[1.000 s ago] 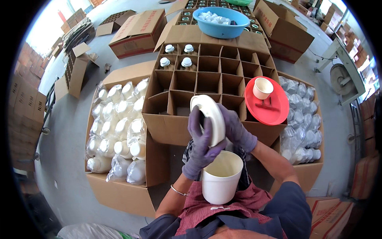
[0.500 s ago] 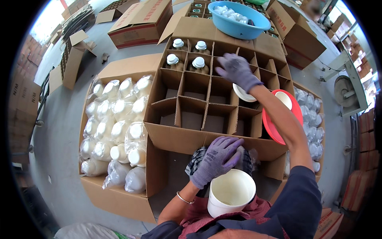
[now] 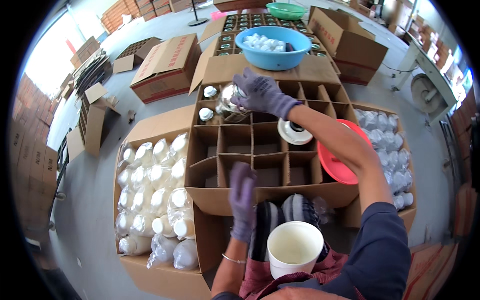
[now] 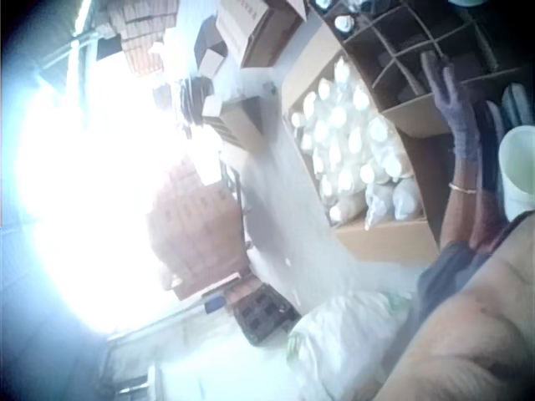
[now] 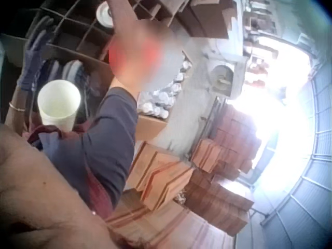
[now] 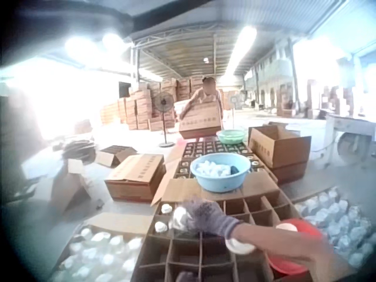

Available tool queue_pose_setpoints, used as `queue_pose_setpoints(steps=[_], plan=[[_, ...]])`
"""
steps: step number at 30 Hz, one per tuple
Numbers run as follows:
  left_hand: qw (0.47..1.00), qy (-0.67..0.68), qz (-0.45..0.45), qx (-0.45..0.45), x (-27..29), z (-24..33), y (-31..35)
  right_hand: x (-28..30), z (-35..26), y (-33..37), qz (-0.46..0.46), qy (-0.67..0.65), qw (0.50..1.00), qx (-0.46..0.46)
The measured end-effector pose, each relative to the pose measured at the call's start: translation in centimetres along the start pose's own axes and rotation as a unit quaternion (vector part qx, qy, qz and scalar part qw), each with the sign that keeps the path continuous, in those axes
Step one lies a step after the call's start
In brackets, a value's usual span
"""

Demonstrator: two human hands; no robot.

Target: The person assembles plastic jugs and inserts them into cardboard boxes, placing a separate white lid into each jug's opening before moving the completed item into a storage box.

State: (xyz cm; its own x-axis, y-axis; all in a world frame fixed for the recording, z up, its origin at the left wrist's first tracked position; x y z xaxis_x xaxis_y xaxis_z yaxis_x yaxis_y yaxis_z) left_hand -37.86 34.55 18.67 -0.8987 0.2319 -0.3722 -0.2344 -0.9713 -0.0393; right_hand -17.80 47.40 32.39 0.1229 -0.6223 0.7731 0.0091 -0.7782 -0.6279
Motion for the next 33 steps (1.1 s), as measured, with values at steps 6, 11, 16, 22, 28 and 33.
queue_pose_setpoints(steps=[6,11,16,22,28,33], plan=[[0.97,0.229,-0.046,0.073,-3.5,2.8,-1.8,14.9,-3.1,10.2,0.155,-0.186,0.97,0.027],[0.967,0.199,-0.121,0.105,-4.7,2.4,2.4,18.6,-3.5,20.6,0.258,-0.257,0.925,-0.105],[0.988,-0.02,-0.143,-0.059,-5.0,9.4,3.5,16.4,-5.8,29.5,0.124,-0.456,0.861,-0.188],[0.928,-0.232,-0.29,0.028,-6.2,9.0,9.0,18.3,-7.8,41.0,0.059,-0.41,0.865,-0.284],[0.945,-0.247,-0.186,0.111,6.0,4.2,17.5,20.1,-16.9,51.8,0.001,-0.417,0.884,-0.213],[0.821,-0.476,-0.304,-0.08,11.6,1.5,22.5,18.7,-17.7,46.9,0.017,-0.455,0.879,-0.145]])
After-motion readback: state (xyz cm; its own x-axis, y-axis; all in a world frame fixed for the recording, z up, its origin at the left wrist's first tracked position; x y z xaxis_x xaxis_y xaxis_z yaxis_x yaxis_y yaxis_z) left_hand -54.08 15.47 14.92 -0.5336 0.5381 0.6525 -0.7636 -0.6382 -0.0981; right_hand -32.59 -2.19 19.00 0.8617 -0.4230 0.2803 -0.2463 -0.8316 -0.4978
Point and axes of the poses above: each hand's wrist, its own y-axis away from the middle knuckle, its own x-axis out of the back of the hand, z = x × y, the point moved 6 cm from there along -y, towards the middle knuckle, and after that the axes turned 11 degrees about z, right-handed, at the moved point
